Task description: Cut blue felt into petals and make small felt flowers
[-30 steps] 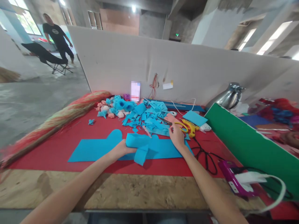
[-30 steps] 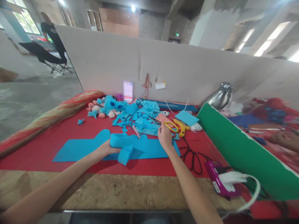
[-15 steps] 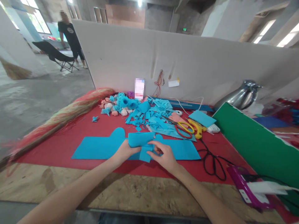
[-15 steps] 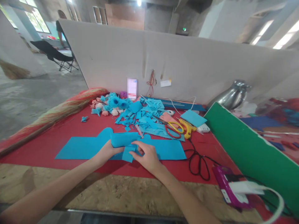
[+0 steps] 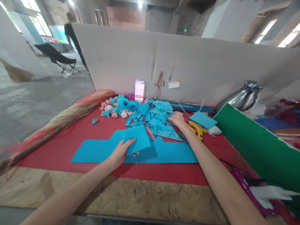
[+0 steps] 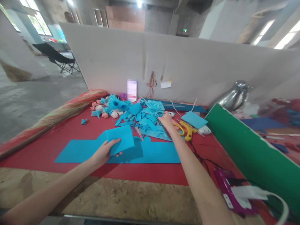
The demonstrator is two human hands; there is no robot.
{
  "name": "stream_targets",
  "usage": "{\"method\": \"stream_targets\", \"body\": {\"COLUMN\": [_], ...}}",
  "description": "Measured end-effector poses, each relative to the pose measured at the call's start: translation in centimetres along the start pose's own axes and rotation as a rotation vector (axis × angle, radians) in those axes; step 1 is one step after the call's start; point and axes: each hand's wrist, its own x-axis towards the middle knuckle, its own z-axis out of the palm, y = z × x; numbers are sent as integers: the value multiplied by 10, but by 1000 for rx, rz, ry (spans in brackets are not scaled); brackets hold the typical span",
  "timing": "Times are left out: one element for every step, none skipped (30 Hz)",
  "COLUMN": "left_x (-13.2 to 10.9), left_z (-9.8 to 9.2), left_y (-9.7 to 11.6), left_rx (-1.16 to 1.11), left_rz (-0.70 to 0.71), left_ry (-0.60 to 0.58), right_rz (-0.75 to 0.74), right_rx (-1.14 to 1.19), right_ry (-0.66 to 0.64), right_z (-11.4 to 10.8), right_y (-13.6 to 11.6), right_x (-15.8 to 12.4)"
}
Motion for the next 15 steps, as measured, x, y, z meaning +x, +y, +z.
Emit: {"method": "stream_targets", "body": {"left_x": [0,-1,-2,-4,-6,-8,-10,-13,-15,-17,-18,-20,-21,-22,-22], "left_z": [0,1,1,2,2,3,4,5,6,6,7,7,7,7,7], "left_y": [2,3,5,6,6,6,6,5,3,2,0,-1,-2,-3,-3], "left_rx": [-17,-32,-46,-58,-67,-72,-73,-75,-71,-59,-32,9,57,107,153], "left_rz": [-8,-13,-17,-19,-21,-25,-32,-41,-51,-55,-48,-30,-7,12,23], "left_ry": [16,27,34,36,34,26,15,6,-13,-44,-94,-161,-242,-326,-401], "right_rz": [8,11,7,-10,-23,-38,-50,-65,-76,-87,-98,-104,-107,-106,-102], "right_rx": [1,3,11,26,45,64,82,98,110,120,129,128,116,94,61], "right_ry": [-11,-38,-80,-136,-211,-299,-398,-491,-569,-617,-644,-649,-636,-608,-572], "right_z": [-1,0,3,6,11,17,24,30,36,42,46,50,53,55,56], "right_y": [-3,-6,-10,-13,-17,-20,-23,-26,-28,-30,-31,-32,-32,-31,-30], "right_x": [1,-3,-12,-24,-38,-54,-69,-83,-95,-104,-109,-110,-106,-100,-91]}}
